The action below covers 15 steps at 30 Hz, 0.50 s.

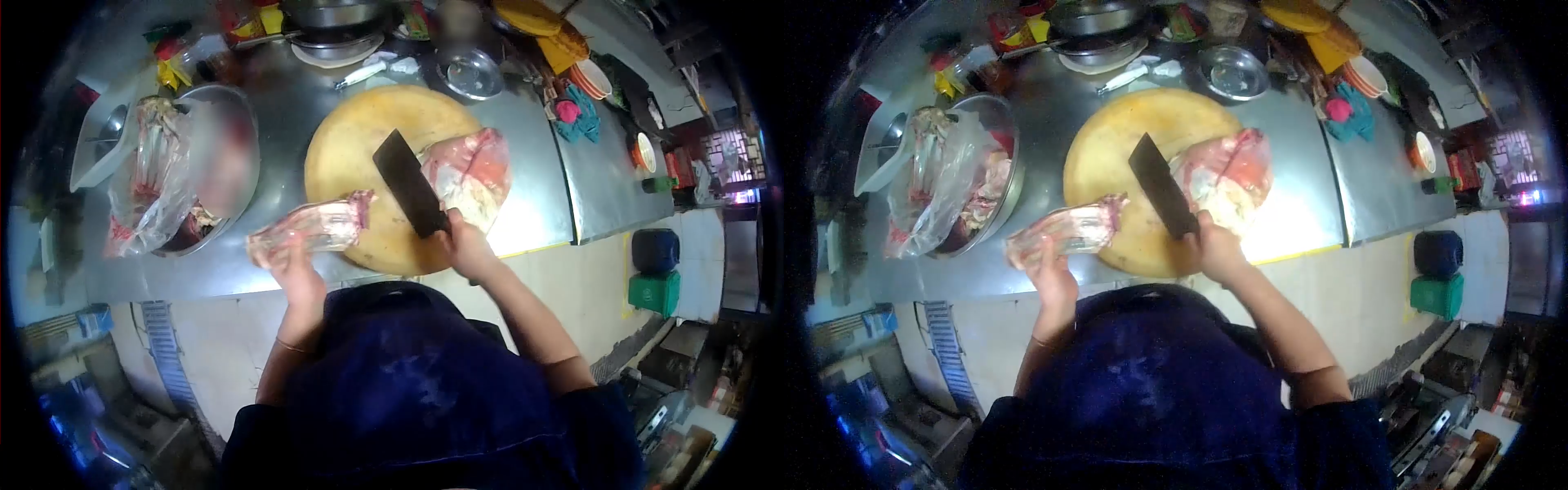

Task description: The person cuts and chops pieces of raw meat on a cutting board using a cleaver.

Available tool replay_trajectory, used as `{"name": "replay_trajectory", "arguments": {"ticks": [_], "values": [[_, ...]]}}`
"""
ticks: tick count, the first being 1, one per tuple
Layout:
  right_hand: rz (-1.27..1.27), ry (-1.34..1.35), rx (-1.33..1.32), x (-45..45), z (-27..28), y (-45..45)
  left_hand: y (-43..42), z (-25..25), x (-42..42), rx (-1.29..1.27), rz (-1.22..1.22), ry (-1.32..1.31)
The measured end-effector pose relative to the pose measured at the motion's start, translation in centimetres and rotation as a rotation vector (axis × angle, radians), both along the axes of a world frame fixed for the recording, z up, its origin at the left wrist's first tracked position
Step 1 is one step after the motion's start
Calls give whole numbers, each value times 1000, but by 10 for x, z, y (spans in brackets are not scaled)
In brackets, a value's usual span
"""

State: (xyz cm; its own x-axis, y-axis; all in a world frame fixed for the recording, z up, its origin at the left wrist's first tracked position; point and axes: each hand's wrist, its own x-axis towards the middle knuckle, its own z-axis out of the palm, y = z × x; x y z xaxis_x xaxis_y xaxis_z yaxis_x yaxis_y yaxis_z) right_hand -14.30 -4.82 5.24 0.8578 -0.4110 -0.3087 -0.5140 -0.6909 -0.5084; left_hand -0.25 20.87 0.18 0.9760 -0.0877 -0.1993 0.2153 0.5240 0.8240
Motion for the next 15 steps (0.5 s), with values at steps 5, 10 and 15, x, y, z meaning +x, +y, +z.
{"name": "replay_trajectory", "arguments": {"ticks": [5, 10, 15], "values": [[-48, -143, 111, -4, 12, 2, 12, -3, 24, -245, -106, 473], [-64, -358, 45, 8, 60, 12, -29, -12, 7, -279, -152, 564], [166, -145, -125, 29, 41, 42, 14, -13, 2, 253, -164, 372]]}}
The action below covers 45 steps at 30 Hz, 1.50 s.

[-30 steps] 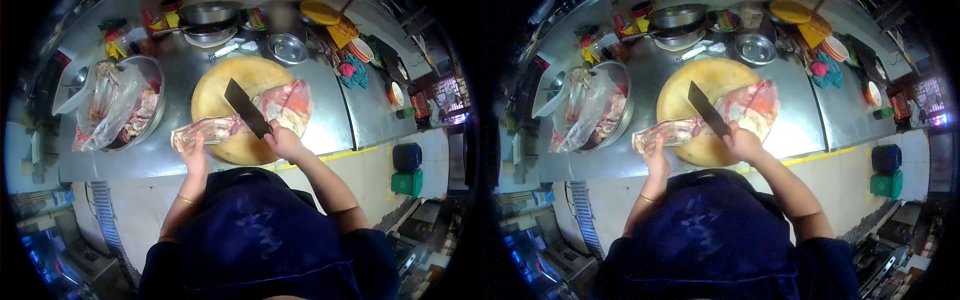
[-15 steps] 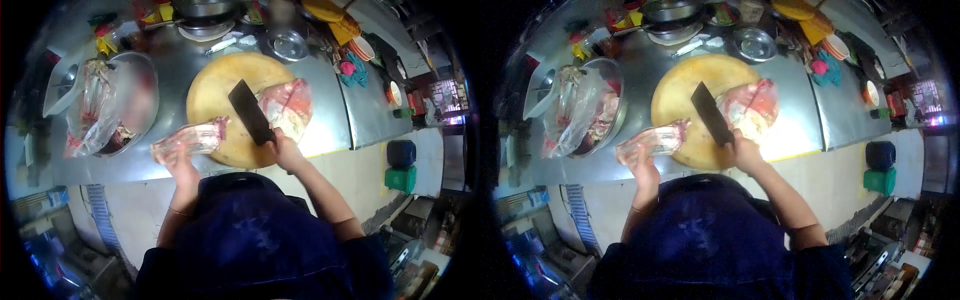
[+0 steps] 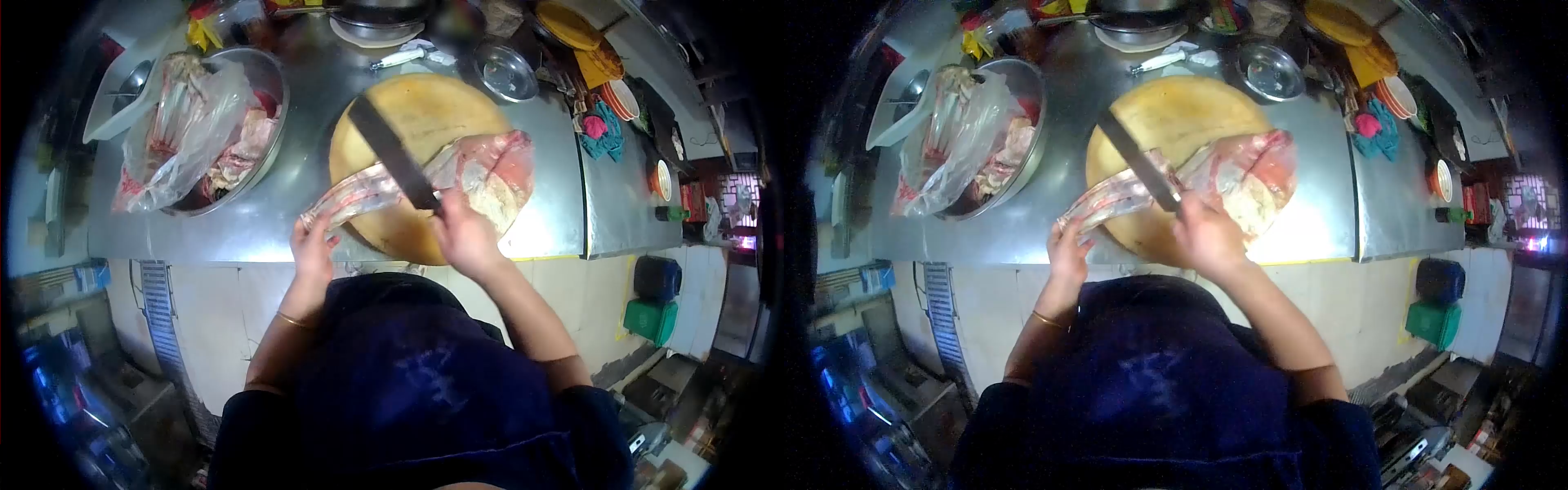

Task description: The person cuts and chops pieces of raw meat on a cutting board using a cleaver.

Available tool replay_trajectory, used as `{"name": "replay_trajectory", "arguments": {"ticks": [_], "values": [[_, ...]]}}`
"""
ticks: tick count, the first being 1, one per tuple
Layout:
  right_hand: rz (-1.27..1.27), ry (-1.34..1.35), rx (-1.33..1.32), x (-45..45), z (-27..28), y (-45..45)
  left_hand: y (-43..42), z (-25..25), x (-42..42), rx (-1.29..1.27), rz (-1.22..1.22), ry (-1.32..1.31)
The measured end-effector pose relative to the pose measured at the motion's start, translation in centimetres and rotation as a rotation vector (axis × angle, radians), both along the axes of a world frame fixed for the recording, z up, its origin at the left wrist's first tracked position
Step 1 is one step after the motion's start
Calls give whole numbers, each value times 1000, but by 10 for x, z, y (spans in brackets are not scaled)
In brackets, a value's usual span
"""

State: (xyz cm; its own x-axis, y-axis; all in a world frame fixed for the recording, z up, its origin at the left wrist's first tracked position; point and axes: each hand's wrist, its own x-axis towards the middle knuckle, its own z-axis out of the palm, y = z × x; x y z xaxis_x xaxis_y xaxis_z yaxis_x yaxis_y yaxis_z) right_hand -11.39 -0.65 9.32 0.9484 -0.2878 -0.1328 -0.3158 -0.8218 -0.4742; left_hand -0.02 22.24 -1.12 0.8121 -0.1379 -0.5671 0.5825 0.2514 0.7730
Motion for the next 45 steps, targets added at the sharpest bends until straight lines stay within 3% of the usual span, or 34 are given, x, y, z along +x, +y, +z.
{"name": "replay_trajectory", "arguments": {"ticks": [1, 3, 8, 9, 11, 13, 15, 16, 17, 19, 20, 21, 22, 26, 27, 29, 32, 36, 39, 40, 43, 45], "values": [[83, -47, -102, 6, -15, 5, 3, -1, 3, 44, -106, -28], [74, -30, -29, 9, -24, 4, 8, 0, 6, 132, -307, -77], [31, -94, 306, 31, -9, -33, -3, 6, 9, 149, -256, -166], [91, -177, 98, 40, 39, -33, -6, 12, 9, 154, -256, -185], [39, -468, -68, 51, 121, -34, -6, 11, 5, 169, -286, -216], [50, -960, 79, 52, 179, -44, -3, 1, 2, 163, -300, -258], [121, -1259, 273, 53, 190, -43, -3, -13, 2, 133, -295, -320], [125, -1278, 294, 53, 165, -40, -4, -17, 1, 183, -285, -334], [90, -1163, 208, 51, 117, -34, -4, -20, 0, 234, -279, -349], [55, -478, -118, 37, -2, -17, -4, -18, -2, 297, -280, -397], [49, -124, -128, 28, -32, -7, -8, -10, -4, 312, -278, -433], [-5, 68, -67, 28, -32, 1, -5, -4, -9, 338, -292, -460], [-37, 144, -54, 33, -28, 2, -7, -8, -11, 535, -312, -527], [187, 90, -282, 40, -27, 13, -11, -9, -24, 628, -336, -699], [264, 54, -371, 40, -28, 17, -10, -13, -27, 486, -281, -548], [204, 106, -220, 35, -27, 23, -4, -22, -35, 210, -193, -241], [170, 121, -162, -9, -30, -5, 4, -20, -19, 12, -2, -123], [137, 278, -103, -47, -13, -32, 16, -20, 0, -1, 169, -135], [28, -29, 128, -25, -44, -44, 38, 6, -3, -104, 82, -228], [-56, -105, 224, -13, -65, -48, 27, 5, -9, -85, 88, -240], [-270, -149, 416, 15, -61, -38, -17, 3, -7, 137, -159, -87], [-142, -263, 361, 6, -16, -22, -21, -42, -5, 449, -327, -413]]}}
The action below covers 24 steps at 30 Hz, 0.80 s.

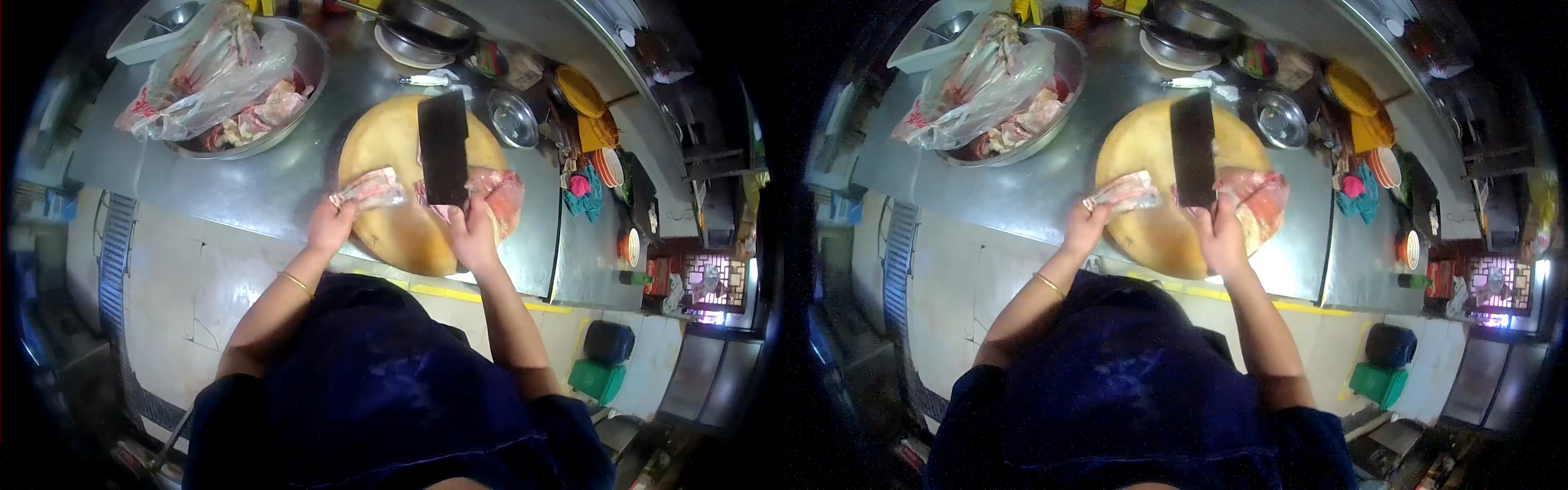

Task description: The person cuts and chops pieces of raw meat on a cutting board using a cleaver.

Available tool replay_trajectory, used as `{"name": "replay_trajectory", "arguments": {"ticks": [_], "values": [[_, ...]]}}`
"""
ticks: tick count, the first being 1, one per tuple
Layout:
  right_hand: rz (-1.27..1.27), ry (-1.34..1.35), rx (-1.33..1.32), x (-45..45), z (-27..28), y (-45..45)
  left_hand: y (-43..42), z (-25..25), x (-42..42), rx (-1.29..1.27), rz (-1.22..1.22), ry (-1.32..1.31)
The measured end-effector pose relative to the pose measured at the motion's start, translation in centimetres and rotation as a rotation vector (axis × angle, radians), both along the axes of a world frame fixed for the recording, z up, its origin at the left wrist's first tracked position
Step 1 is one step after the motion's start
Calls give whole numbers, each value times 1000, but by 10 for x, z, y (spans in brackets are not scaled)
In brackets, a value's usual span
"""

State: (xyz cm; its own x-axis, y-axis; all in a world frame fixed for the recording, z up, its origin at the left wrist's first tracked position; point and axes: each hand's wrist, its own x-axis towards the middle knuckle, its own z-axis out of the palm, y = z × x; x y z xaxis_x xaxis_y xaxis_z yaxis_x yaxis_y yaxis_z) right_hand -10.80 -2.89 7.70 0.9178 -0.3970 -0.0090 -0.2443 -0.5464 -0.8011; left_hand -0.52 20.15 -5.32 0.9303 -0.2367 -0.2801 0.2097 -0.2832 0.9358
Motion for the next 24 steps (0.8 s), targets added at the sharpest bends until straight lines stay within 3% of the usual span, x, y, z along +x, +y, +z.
{"name": "replay_trajectory", "arguments": {"ticks": [1, 2, 3, 6, 9, 11, 13, 15, 18, 19, 21, 23, 24], "values": [[61, -53, -97, -6, 20, 7, -3, -14, 3, 147, -92, -169], [115, -103, -191, -11, 36, 13, -3, -4, 5, 157, -116, -165], [105, 51, -260, -14, 43, 24, -1, 16, 2, 172, -147, -156], [311, 352, -418, 2, -12, 38, 2, 5, 5, 204, -204, -161], [278, 205, -229, 7, -19, 30, 5, -26, 17, 311, -260, -189], [272, 64, -110, 12, -9, 12, 2, -15, 25, 359, -307, -190], [194, 7, -346, 21, 101, 13, 3, 18, 18, 360, -324, -138], [85, -456, -387, 27, 176, -3, 3, 19, 15, 300, -312, -129], [133, -1083, -91, 29, 247, -14, -2, 27, 12, 388, -229, -143], [157, -1167, -24, 29, 236, -12, -3, 28, 8, 448, -196, -143], [75, -893, -267, 29, 134, 2, 0, 10, 15, 396, -262, -86], [163, -160, -590, 15, -9, 27, -2, -10, 23, 225, -295, -61], [246, 181, -519, -4, -45, 37, 3, -20, 14, 92, -313, -37]]}}
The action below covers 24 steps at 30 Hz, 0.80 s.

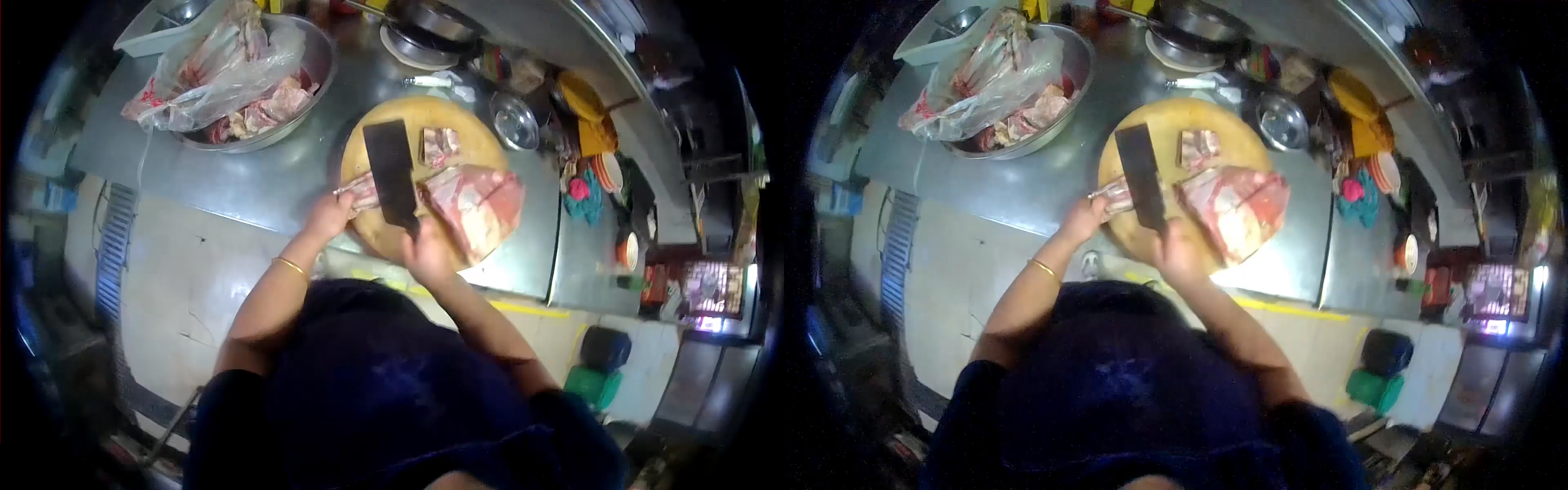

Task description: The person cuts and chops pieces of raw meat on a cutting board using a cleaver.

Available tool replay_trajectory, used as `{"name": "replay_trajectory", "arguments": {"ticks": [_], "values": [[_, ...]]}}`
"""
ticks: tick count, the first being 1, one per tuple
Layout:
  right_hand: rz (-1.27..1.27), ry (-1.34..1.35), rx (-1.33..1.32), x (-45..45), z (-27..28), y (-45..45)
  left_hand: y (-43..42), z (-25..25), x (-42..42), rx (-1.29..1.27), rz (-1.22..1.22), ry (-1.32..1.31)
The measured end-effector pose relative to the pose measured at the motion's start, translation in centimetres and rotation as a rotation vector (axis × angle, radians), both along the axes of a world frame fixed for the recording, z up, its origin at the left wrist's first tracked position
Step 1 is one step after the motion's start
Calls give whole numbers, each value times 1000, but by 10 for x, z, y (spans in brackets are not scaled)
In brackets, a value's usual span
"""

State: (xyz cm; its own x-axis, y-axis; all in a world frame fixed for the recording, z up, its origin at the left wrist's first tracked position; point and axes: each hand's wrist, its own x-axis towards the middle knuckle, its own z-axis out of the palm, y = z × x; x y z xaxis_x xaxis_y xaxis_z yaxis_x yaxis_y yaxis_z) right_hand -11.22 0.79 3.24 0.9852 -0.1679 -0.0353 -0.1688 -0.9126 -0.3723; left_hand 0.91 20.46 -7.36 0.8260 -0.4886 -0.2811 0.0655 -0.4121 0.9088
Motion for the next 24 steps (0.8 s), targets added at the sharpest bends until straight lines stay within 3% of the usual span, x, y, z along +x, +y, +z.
{"name": "replay_trajectory", "arguments": {"ticks": [1, 3, 5, 6, 8, 9, 11, 13, 14, 15, 17, 18, 19, 20, 21, 23, 24], "values": [[-7, 194, 47, -12, 0, 11, 0, -2, 3, -139, 7, 32], [34, 382, -23, -1, 45, 27, 1, 13, 16, -8, 5, -134], [71, 516, -64, 26, 77, 25, -2, -5, 5, 53, -28, -125], [23, 300, 174, 42, 76, 12, -4, -22, 14, 41, 2, -84], [24, -120, 313, 43, 102, -6, 2, -3, 7, 100, -63, -3], [-50, -249, 198, 44, 166, 2, 1, -11, 9, 65, -34, -26], [125, -807, 216, 46, 232, -26, -1, -32, 4, 18, 15, -29], [304, -994, 823, 48, 280, -29, -1, -33, 1, 13, 40, 11], [315, -1061, 823, 45, 253, -27, 0, -28, 2, 19, 49, 36], [212, -980, 589, 41, 183, -20, 3, -19, -2, 34, 29, 50], [60, -478, 20, 21, 18, 2, 1, 1, 4, 49, -11, 49], [70, -235, -45, 3, -26, 12, 0, 2, 5, 35, -17, 38], [-32, 4, 171, -10, -13, 15, 1, -1, 6, 24, -22, 30], [19, 3, 163, -1, -2, 13, 2, -3, 5, 9, -12, 24], [33, 16, 161, 1, 18, 15, -2, -24, 7, -67, -5, 188], [-32, 89, 292, 17, 51, 12, -8, -77, 9, -168, 7, 109], [-34, 72, 303, 26, 42, -5, -9, -99, 18, -219, 24, 61]]}}
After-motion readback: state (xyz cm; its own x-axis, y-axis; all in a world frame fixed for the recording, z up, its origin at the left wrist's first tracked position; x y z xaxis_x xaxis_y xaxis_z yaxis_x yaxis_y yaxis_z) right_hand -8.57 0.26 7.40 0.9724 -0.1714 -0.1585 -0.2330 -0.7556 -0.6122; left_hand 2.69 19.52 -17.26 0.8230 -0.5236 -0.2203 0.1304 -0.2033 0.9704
